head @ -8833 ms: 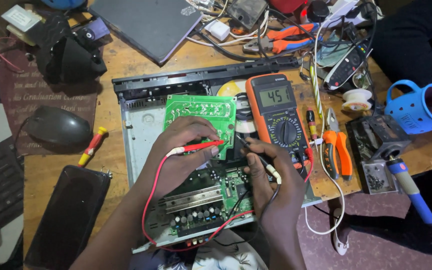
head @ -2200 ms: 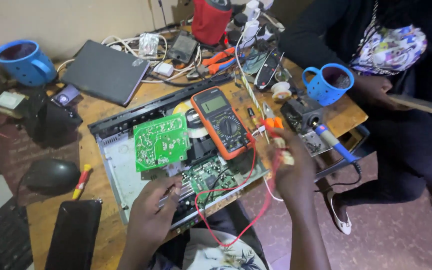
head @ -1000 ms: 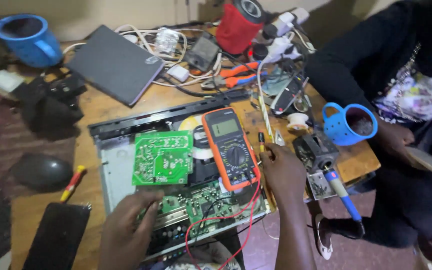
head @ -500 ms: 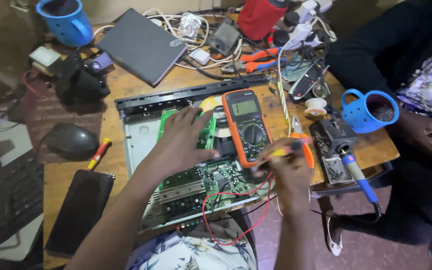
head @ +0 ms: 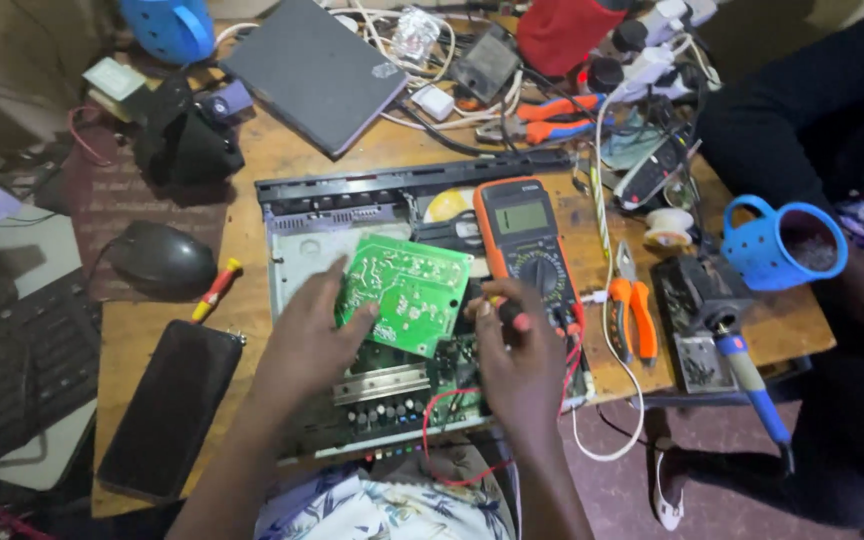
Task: Testing various points on a circuit board using a digital multimeter to diagnose faults.
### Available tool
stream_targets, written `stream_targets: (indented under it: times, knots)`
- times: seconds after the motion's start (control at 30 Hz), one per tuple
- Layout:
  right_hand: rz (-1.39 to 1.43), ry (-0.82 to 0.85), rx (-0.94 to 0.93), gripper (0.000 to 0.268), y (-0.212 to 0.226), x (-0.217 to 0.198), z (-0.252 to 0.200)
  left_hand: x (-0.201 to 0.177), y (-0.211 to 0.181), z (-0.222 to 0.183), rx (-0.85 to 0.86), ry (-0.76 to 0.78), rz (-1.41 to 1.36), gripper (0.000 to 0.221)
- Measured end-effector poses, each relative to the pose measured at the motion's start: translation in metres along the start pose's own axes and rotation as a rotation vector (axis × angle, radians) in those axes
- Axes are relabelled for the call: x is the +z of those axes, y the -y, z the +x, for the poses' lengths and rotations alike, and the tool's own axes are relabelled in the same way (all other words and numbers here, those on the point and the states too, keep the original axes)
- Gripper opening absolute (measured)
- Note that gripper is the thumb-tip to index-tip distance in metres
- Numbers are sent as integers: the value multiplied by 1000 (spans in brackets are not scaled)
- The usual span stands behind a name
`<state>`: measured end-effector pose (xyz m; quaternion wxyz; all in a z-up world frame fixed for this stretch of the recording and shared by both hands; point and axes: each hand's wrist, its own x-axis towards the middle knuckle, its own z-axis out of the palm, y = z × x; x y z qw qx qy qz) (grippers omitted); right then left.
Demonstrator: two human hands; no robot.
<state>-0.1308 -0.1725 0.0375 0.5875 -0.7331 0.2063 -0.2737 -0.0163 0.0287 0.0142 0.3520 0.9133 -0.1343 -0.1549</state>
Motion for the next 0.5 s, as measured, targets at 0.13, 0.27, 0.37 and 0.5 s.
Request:
stream_targets:
  times: [0.13, 0.27, 0.37, 0.5]
  knots:
    - [-318, 141, -148, 17, -3, 1, -2, -14, -13, -3, -247, 32, -474, 68]
    - [-41, 224, -229, 12, 6, 0, -8, -23, -5, 9, -113, -150, -1195, 60]
    - [169, 371, -185, 15, 14, 7, -23, -19, 0, 22, 139, -28, -1272, 60]
    - [-89, 480, -253, 14, 9, 11, -32, 12, 5, 36, 23, 27, -1391, 82]
